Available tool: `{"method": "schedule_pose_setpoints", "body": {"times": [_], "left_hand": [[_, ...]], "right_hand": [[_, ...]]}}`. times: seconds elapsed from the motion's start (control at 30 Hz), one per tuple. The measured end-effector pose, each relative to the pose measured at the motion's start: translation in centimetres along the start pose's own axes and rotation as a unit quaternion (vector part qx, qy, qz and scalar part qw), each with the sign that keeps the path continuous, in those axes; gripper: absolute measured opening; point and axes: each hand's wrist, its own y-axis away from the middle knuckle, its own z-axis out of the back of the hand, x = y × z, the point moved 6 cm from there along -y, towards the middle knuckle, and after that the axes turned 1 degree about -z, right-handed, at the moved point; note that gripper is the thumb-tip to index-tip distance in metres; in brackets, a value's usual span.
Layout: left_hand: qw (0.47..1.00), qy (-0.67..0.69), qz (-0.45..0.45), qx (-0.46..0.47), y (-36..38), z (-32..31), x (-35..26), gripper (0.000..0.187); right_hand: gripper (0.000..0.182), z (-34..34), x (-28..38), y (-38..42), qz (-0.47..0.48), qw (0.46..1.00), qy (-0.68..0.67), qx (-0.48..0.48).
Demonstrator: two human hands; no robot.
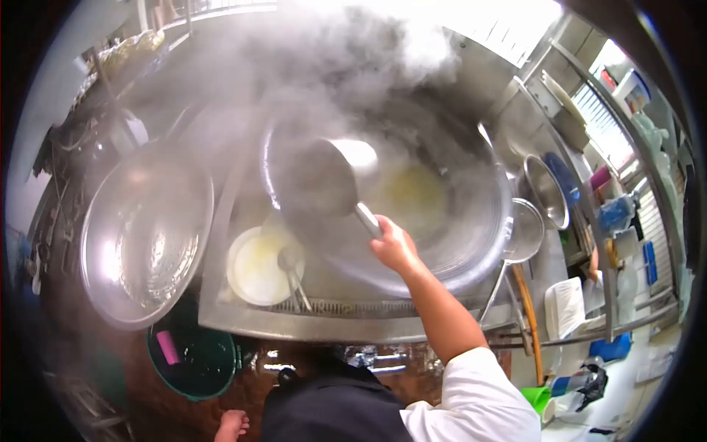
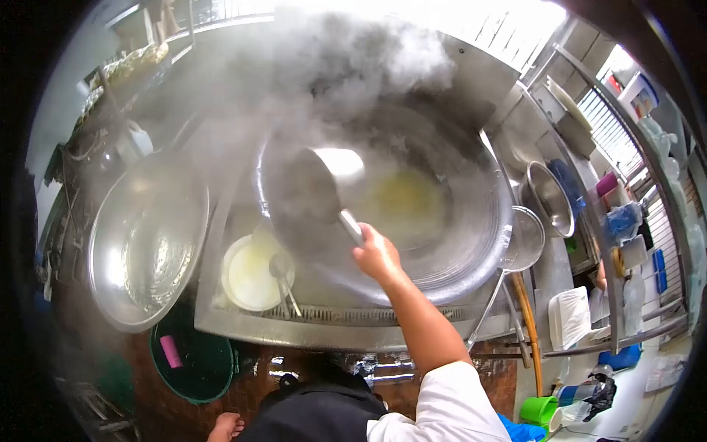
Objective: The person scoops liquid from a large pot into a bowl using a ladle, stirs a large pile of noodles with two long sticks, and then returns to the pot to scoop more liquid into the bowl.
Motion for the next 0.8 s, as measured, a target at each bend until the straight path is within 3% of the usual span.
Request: {"method": "schedule_pose_setpoints", "body": {"times": [0.1, 0.13, 0.27, 0.3, 0.33, 0.4, 0.5, 0.57, 0.7, 0.77, 0.8], "left_hand": [[0.999, -0.027, 0.005, -0.041, 3.8, -1.0, -3.2, 0.024], [0.999, -0.009, -0.041, -0.009, 2.6, -0.9, -1.8, 0.021], [0.999, 0.012, -0.041, -0.013, 4.2, -3.1, -2.4, 0.023], [0.999, 0.014, -0.035, -0.016, 4.6, -3.8, -2.3, 0.023], [0.999, 0.014, -0.03, -0.015, 5.1, -4.3, -2.3, 0.022], [1.0, 0.014, -0.019, -0.02, 5.5, -4.7, -1.9, 0.022], [0.999, 0.041, -0.025, 0.005, 5.9, -5.1, -0.9, 0.021], [0.999, 0.034, -0.02, -0.004, 6.4, -5.1, -0.9, 0.021], [0.999, 0.026, -0.025, -0.013, 5.9, -5.5, -2.5, 0.022], [0.999, 0.018, -0.038, -0.022, 5.9, -6.0, -4.2, 0.017], [0.997, 0.043, -0.059, 0.003, 4.6, -6.0, -3.9, 0.018]], "right_hand": [[0.05, 0.2, -9.3, -4.9, -0.101, 0.994, 0.015, -0.03], [0.05, 0.5, -13.4, -6.3, -0.137, 0.988, 0.014, -0.063], [0.033, 5.9, -23.9, -10.2, -0.269, 0.952, 0.089, -0.115], [0.039, 7.5, -25.3, -11.0, -0.255, 0.942, 0.172, -0.136], [0.036, 8.7, -27.8, -11.9, -0.312, 0.92, 0.179, -0.158], [0.033, 10.1, -29.6, -12.7, -0.301, 0.913, 0.236, -0.145], [0.028, 7.2, -30.0, -13.8, -0.318, 0.912, 0.254, -0.046], [0.031, 2.4, -29.3, -14.4, -0.29, 0.94, 0.178, 0.016], [0.043, -4.5, -21.3, -12.9, -0.208, 0.972, 0.062, 0.09], [0.045, -5.2, -16.4, -11.5, -0.244, 0.957, -0.01, 0.156], [0.045, -6.6, -16.1, -11.7, -0.203, 0.963, -0.019, 0.173]]}}
